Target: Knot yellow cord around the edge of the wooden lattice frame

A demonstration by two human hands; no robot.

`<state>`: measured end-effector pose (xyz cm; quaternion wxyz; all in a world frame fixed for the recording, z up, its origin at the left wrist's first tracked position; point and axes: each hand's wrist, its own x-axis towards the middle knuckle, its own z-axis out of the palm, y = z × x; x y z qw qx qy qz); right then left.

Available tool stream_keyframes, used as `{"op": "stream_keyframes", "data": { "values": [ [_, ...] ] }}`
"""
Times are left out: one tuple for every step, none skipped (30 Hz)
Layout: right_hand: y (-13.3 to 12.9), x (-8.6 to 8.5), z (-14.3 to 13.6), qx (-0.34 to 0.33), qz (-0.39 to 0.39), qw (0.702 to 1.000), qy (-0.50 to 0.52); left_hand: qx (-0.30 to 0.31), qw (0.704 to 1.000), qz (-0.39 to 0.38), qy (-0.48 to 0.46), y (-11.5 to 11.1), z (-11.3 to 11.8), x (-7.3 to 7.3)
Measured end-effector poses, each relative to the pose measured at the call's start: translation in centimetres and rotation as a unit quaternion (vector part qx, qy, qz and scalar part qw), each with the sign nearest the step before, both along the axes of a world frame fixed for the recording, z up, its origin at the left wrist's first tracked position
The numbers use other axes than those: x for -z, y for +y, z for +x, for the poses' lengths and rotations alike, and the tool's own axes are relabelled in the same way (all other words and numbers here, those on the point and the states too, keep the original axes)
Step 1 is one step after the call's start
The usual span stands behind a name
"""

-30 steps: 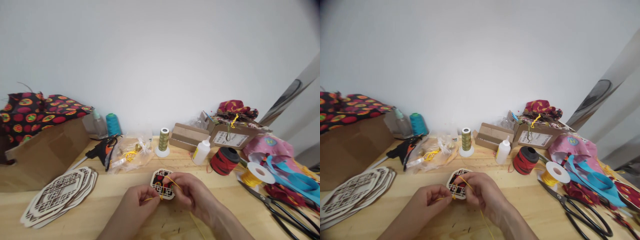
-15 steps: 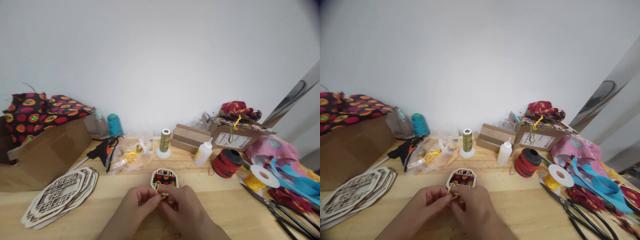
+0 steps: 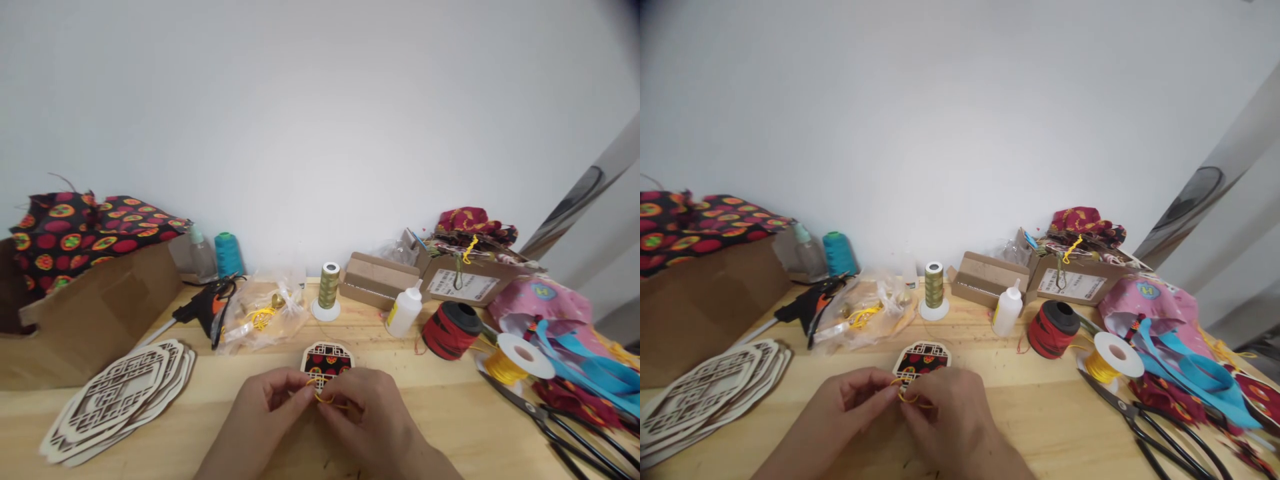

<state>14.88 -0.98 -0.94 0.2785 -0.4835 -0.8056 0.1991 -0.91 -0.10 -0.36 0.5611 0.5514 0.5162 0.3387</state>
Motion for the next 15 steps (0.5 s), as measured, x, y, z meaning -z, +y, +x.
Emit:
{"op": "stream_keyframes", "data": {
  "values": [
    [0.0, -0.1, 0.0, -0.004, 0.004, 1.000, -0.004, 0.004, 1.000, 0.006, -0.001, 0.0, 0.0, 0.0],
    [0.0, -0.1, 0.0, -0.007, 0.009, 1.000, -0.010, 0.007, 1.000, 0.010, 0.000, 0.0, 0.0, 0.0],
    [0.0, -0.2, 0.0, -0.007, 0.014, 1.000, -0.016, 0.007, 1.000, 0.012, 0.003, 0.0, 0.0, -0.1],
    [-0.1, -0.3, 0.0, -0.008, 0.019, 1.000, -0.020, 0.005, 1.000, 0.012, 0.003, 0.0, 0.1, -0.1],
    [-0.1, -0.4, 0.0, -0.011, 0.021, 0.999, -0.021, 0.004, 1.000, 0.012, -0.001, 0.0, 0.1, -0.1],
    [-0.2, -0.5, 0.0, -0.013, 0.018, 1.000, -0.017, 0.003, 1.000, 0.011, -0.010, 0.0, 0.1, -0.1],
    [-0.2, -0.5, 0.0, -0.017, 0.007, 1.000, -0.005, 0.003, 1.000, 0.008, -0.025, 0.0, 0.1, -0.1],
    [-0.2, -0.5, 0.0, -0.022, -0.014, 1.000, 0.013, 0.005, 0.999, 0.003, -0.042, 0.0, 0.1, -0.1],
    [-0.2, -0.3, -0.1, -0.026, -0.040, 0.998, 0.038, 0.008, 0.998, -0.003, -0.058, 0.1, 0.1, -0.1],
    [-0.2, -0.2, -0.2, -0.025, -0.072, 0.995, 0.070, 0.012, 0.997, -0.011, -0.071, 0.1, 0.1, 0.0],
    [-0.2, 0.0, -0.4, -0.015, -0.104, 0.988, 0.111, 0.015, 0.997, -0.018, -0.078, 0.1, 0.1, 0.0],
    [-0.1, 0.3, -0.6, 0.004, -0.139, 0.978, 0.157, 0.016, 0.996, -0.026, -0.082, 0.1, 0.1, 0.1],
    [0.0, 0.4, -0.8, 0.027, -0.174, 0.963, 0.205, 0.018, 0.996, -0.033, -0.083, 0.1, 0.1, 0.1],
    [0.1, 0.5, -1.0, 0.050, -0.209, 0.944, 0.250, 0.019, 0.996, -0.038, -0.082, 0.0, 0.1, 0.1],
    [0.3, 0.5, -1.2, 0.067, -0.241, 0.923, 0.294, 0.018, 0.996, -0.041, -0.081, 0.0, 0.2, 0.1]
  ]
}}
